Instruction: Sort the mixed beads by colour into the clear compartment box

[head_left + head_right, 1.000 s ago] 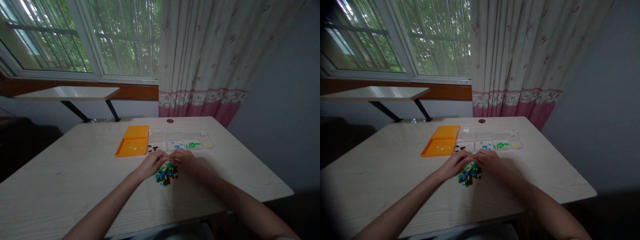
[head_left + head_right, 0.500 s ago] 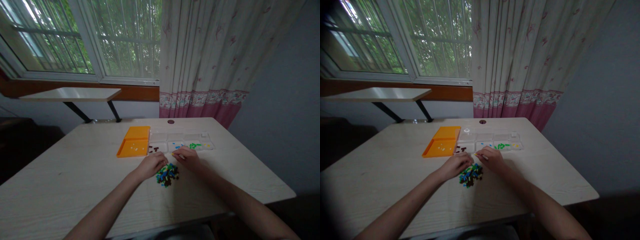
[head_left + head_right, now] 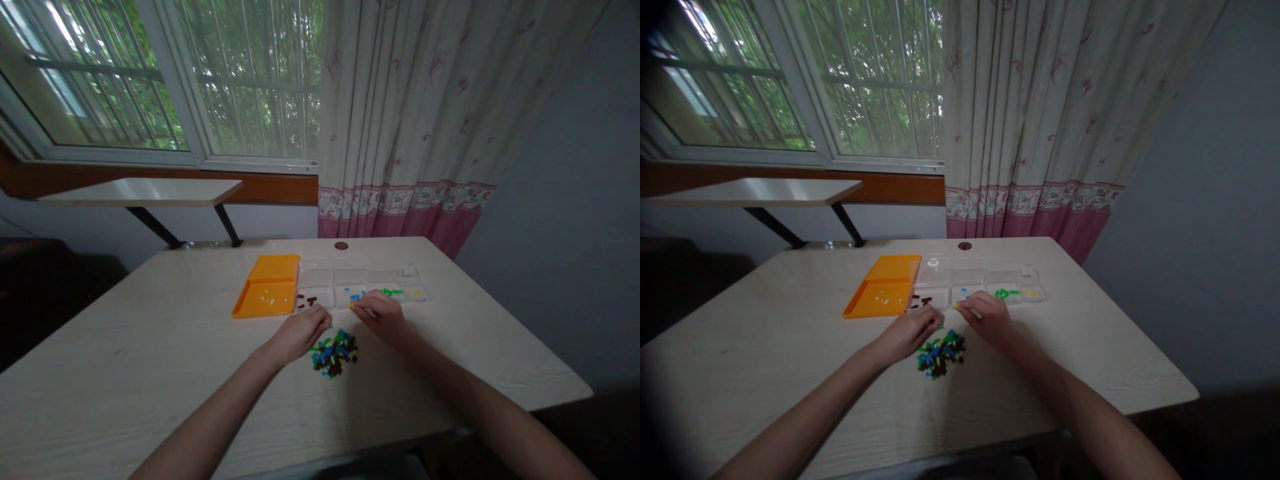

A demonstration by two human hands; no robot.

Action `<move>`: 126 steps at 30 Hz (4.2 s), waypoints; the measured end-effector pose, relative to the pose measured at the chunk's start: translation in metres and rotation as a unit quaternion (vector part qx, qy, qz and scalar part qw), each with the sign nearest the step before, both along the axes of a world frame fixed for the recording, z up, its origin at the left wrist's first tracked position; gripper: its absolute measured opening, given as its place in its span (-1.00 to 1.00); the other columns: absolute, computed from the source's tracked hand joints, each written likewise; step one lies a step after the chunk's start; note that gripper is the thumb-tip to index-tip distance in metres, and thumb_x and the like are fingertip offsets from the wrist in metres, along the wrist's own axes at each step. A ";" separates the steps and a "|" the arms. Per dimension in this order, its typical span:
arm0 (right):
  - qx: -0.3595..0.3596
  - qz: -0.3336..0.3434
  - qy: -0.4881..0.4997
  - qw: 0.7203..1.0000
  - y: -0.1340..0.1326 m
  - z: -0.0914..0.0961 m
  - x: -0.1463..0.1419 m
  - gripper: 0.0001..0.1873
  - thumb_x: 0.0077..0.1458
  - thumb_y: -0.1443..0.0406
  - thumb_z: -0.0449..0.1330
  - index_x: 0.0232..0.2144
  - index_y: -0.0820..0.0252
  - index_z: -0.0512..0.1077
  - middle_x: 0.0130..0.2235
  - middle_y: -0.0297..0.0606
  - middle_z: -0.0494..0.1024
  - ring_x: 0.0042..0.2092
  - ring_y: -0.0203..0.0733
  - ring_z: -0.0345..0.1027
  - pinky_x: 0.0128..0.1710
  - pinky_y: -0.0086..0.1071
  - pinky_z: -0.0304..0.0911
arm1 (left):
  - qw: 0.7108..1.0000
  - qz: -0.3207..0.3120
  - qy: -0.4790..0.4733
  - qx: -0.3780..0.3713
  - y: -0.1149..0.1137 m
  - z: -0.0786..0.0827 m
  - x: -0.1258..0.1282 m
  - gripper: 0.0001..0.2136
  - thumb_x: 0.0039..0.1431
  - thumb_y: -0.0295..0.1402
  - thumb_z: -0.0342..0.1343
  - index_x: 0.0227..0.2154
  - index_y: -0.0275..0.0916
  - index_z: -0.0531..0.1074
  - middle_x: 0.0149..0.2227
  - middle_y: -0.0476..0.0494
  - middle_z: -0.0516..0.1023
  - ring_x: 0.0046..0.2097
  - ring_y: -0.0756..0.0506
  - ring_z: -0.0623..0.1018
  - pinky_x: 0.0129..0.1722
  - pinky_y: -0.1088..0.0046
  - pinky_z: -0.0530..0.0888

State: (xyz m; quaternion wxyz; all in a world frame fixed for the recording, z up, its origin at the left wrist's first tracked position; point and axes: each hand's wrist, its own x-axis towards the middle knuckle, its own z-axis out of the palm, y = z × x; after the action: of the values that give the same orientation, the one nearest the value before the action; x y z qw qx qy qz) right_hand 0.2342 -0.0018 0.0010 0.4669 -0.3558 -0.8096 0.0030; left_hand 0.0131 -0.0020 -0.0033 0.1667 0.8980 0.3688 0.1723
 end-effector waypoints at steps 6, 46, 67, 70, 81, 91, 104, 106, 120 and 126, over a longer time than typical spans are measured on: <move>0.018 -0.001 -0.049 0.999 0.006 0.002 0.011 -0.76 0.13 0.23 0.05 -0.42 0.17 0.48 -0.44 -0.23 0.49 -0.40 -0.30 0.36 -0.39 -0.48 0.25 | 0.997 0.034 0.067 0.028 -0.002 0.002 -0.002 -0.79 0.26 -0.33 -0.27 -0.29 -0.24 0.25 -0.29 -0.12 0.34 -0.26 -0.06 0.41 -0.30 0.46 0.34; -0.150 -0.004 -0.175 0.973 -0.014 -0.012 -0.021 -0.84 0.09 0.24 0.10 -0.33 0.12 0.46 -0.41 -0.32 0.50 -0.38 -0.31 0.37 -0.34 -0.49 0.20 | 0.995 0.037 0.034 0.081 -0.009 0.008 0.003 -0.80 0.25 -0.32 -0.23 -0.29 -0.24 0.27 -0.27 -0.13 0.36 -0.29 -0.04 0.42 -0.34 0.48 0.36; 0.049 0.000 0.005 0.999 0.005 0.000 0.007 -0.91 0.04 0.36 0.11 -0.38 0.18 0.42 -0.49 -0.32 0.47 -0.46 -0.36 0.34 -0.45 -0.52 0.21 | 0.994 -0.031 0.089 0.057 -0.004 0.011 -0.008 -0.78 0.24 -0.35 -0.19 -0.33 -0.21 0.36 -0.31 -0.08 0.41 -0.25 -0.02 0.44 -0.29 0.55 0.34; 0.066 0.004 0.012 0.998 0.007 0.002 0.009 -0.91 0.04 0.37 0.12 -0.36 0.18 0.42 -0.48 -0.32 0.48 -0.47 -0.37 0.33 -0.47 -0.52 0.21 | 0.994 -0.037 0.092 0.052 -0.004 0.008 -0.006 -0.79 0.24 -0.33 -0.17 -0.32 -0.20 0.38 -0.32 -0.07 0.41 -0.26 -0.02 0.45 -0.30 0.55 0.33; 0.066 -0.002 0.003 0.998 0.006 0.002 0.010 -0.90 0.06 0.35 0.11 -0.37 0.17 0.44 -0.44 -0.28 0.52 -0.44 -0.34 0.36 -0.43 -0.50 0.24 | 0.995 -0.040 0.082 0.039 -0.004 0.008 -0.002 -0.76 0.24 -0.31 -0.17 -0.33 -0.24 0.39 -0.34 -0.10 0.42 -0.26 -0.03 0.44 -0.29 0.54 0.33; 0.068 -0.037 -0.077 0.994 0.017 0.014 0.037 -0.85 0.10 0.30 0.09 -0.36 0.16 0.46 -0.40 -0.27 0.51 -0.38 -0.33 0.38 -0.36 -0.50 0.26 | 0.992 -0.017 0.109 0.060 -0.001 0.004 -0.004 -0.75 0.25 -0.31 -0.20 -0.34 -0.24 0.37 -0.33 -0.10 0.42 -0.27 -0.04 0.44 -0.30 0.52 0.33; -0.156 -0.125 -0.242 0.949 0.050 0.003 0.088 -0.75 0.14 0.26 0.02 -0.24 0.14 0.48 -0.26 -0.23 0.49 -0.22 -0.22 0.37 -0.21 -0.40 0.24 | 0.986 0.010 0.152 0.065 0.001 0.010 -0.013 -0.75 0.23 -0.33 -0.22 -0.31 -0.20 0.38 -0.30 -0.10 0.43 -0.26 -0.05 0.46 -0.31 0.50 0.36; -0.156 -0.125 -0.229 0.953 0.048 0.005 0.084 -0.74 0.14 0.26 0.01 -0.23 0.14 0.48 -0.25 -0.22 0.49 -0.22 -0.22 0.37 -0.20 -0.40 0.24 | 0.985 0.006 0.155 0.068 -0.001 0.012 -0.013 -0.76 0.22 -0.34 -0.21 -0.32 -0.21 0.38 -0.32 -0.10 0.42 -0.28 -0.05 0.45 -0.33 0.51 0.35; -0.071 0.044 -0.227 0.970 0.008 -0.012 0.010 -0.84 0.10 0.33 0.05 -0.36 0.14 0.45 -0.39 -0.33 0.50 -0.37 -0.36 0.36 -0.40 -0.54 0.18 | 0.987 -0.021 0.145 0.068 -0.002 0.014 -0.014 -0.80 0.16 -0.43 -0.14 -0.26 -0.17 0.38 -0.29 -0.10 0.42 -0.26 -0.05 0.46 -0.33 0.52 0.35; -0.081 0.052 -0.226 0.969 0.007 -0.015 0.006 -0.84 0.09 0.36 0.05 -0.37 0.15 0.45 -0.40 -0.32 0.50 -0.37 -0.36 0.36 -0.40 -0.54 0.17 | 0.989 -0.015 0.130 0.062 -0.001 0.009 -0.012 -0.82 0.18 -0.40 -0.14 -0.31 -0.20 0.38 -0.31 -0.09 0.42 -0.26 -0.05 0.46 -0.31 0.51 0.35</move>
State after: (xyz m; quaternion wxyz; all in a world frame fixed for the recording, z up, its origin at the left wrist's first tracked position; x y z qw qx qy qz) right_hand 0.2406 0.0047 -0.0143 0.2411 -0.3413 -0.9084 0.0124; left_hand 0.0010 -0.0028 0.0053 0.0637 0.9267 0.3628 0.0742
